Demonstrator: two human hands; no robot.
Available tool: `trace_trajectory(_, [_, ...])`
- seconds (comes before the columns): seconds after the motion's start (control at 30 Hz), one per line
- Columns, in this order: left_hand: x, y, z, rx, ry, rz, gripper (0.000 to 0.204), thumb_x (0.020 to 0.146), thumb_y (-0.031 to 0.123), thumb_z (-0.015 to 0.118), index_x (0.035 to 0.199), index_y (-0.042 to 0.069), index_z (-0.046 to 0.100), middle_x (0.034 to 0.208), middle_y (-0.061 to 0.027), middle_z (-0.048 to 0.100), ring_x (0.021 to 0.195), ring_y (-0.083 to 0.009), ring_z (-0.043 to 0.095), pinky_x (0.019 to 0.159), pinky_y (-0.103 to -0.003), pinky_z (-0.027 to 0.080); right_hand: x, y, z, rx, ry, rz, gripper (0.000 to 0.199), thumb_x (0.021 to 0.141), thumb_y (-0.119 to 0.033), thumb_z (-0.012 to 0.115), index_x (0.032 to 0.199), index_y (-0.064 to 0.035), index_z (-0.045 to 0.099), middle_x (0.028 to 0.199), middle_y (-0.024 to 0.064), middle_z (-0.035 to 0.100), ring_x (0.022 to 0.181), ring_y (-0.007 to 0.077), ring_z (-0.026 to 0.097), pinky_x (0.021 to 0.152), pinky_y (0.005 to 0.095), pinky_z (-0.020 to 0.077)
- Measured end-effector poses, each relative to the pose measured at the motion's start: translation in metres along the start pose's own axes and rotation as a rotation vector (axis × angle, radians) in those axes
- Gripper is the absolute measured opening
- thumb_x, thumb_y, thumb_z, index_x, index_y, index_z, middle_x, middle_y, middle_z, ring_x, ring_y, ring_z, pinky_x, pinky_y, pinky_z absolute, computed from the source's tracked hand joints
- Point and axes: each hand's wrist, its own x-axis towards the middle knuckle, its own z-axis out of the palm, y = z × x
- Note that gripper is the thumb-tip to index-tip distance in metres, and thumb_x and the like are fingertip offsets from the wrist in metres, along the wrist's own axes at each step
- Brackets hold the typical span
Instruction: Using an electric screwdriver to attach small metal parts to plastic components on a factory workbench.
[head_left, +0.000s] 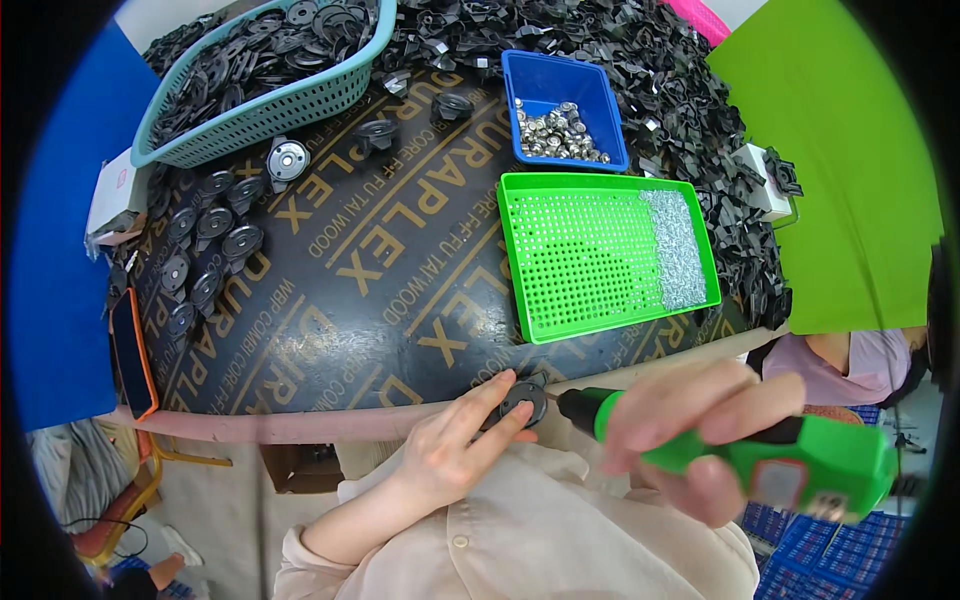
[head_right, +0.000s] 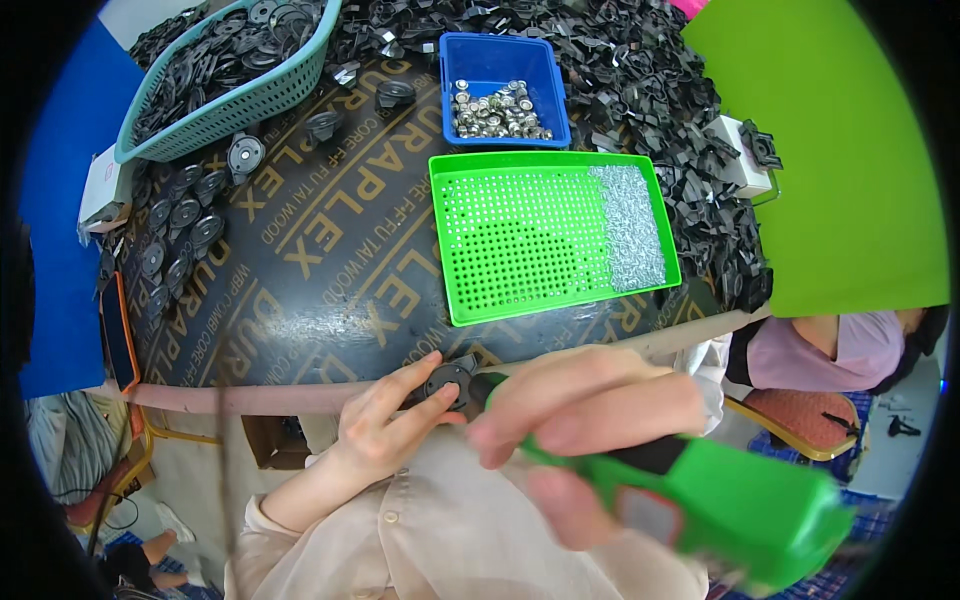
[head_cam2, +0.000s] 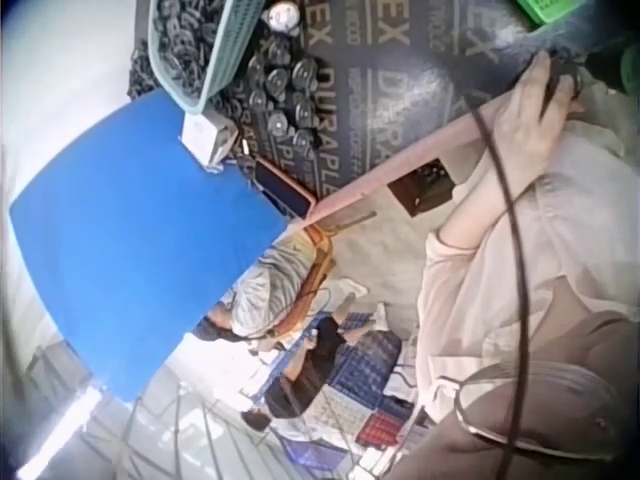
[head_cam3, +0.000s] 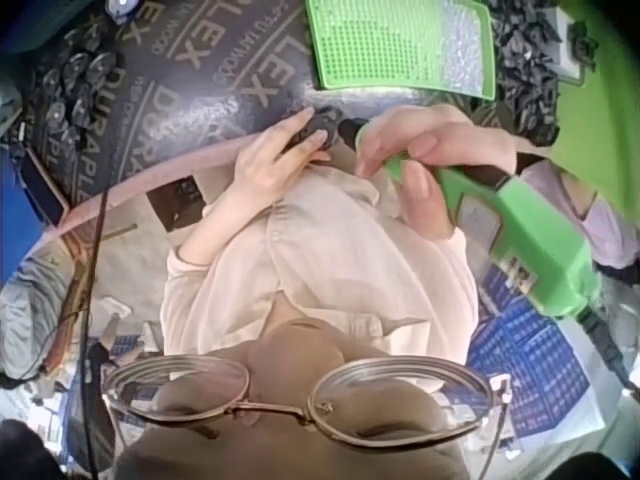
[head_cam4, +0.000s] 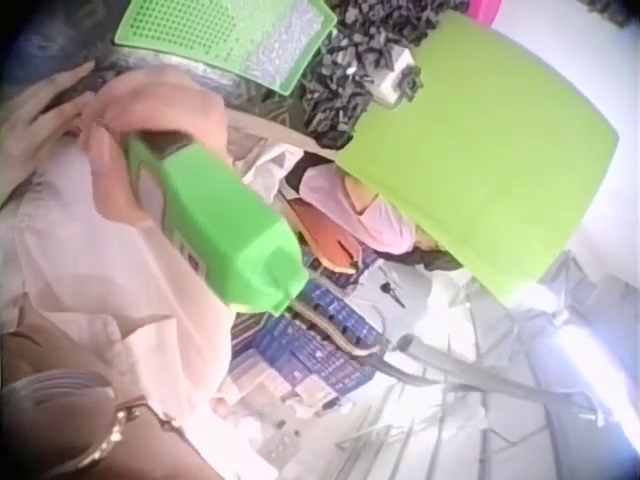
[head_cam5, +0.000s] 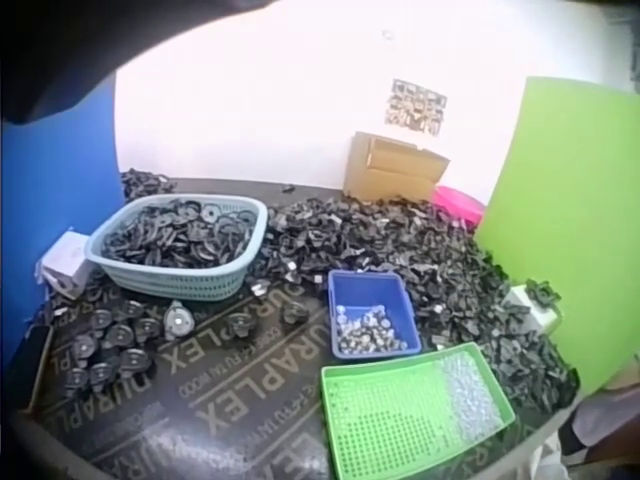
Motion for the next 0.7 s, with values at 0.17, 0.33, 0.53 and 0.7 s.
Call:
trace_trajectory(0.17, [-0.002,0.000,0.004,-0.007,0.006,0.006,0.037,0.071,0.017,0.083,0.102,0.004,0.070,0.115,-0.0204,0.063,0.094,-0.0278,0.070,0.074,-0.032,0.060,0.031,0.019,-0.008,0.050,0.351,-0.071,0.027,0.093,-0.014,0.050,0.112,0.0032,0.043,0.090,0.0259,0.060,0.051,0.0293,0.061,0.046,0.0367,0.0515])
trace_trajectory(0.33, [-0.003,-0.002,0.005,-0.025,0.019,0.000,0.037,0.070,0.017,0.084,0.102,0.004,0.070,0.114,-0.0200,0.063,0.093,-0.0279,0.070,0.074,-0.033,0.061,0.066,0.067,-0.021,-0.256,0.330,-0.027,0.027,0.090,-0.010,0.048,0.108,0.0101,0.045,0.089,0.0338,0.060,0.047,0.0271,0.060,0.052,0.0347,0.0524])
trace_trajectory(0.53, [0.000,0.000,0.005,-0.070,0.065,-0.037,0.043,0.059,0.013,0.088,0.097,0.004,0.071,0.106,-0.0215,0.067,0.082,-0.0295,0.070,0.066,-0.033,0.059,0.064,0.071,-0.018,-0.244,0.307,-0.006,0.022,0.090,-0.009,0.048,0.105,0.0070,0.045,0.085,0.0318,0.061,0.046,0.0256,0.059,0.051,0.0346,0.0516])
trace_trajectory(0.7, [-0.001,0.000,0.005,-0.071,0.060,-0.038,0.045,0.059,0.013,0.088,0.100,0.005,0.070,0.107,-0.0217,0.067,0.082,-0.0296,0.070,0.066,-0.033,0.059,0.063,0.071,-0.016,-0.242,0.312,0.007,0.019,0.090,-0.007,0.048,0.104,0.0061,0.045,0.084,0.0296,0.062,0.046,0.0244,0.059,0.051,0.0343,0.0512])
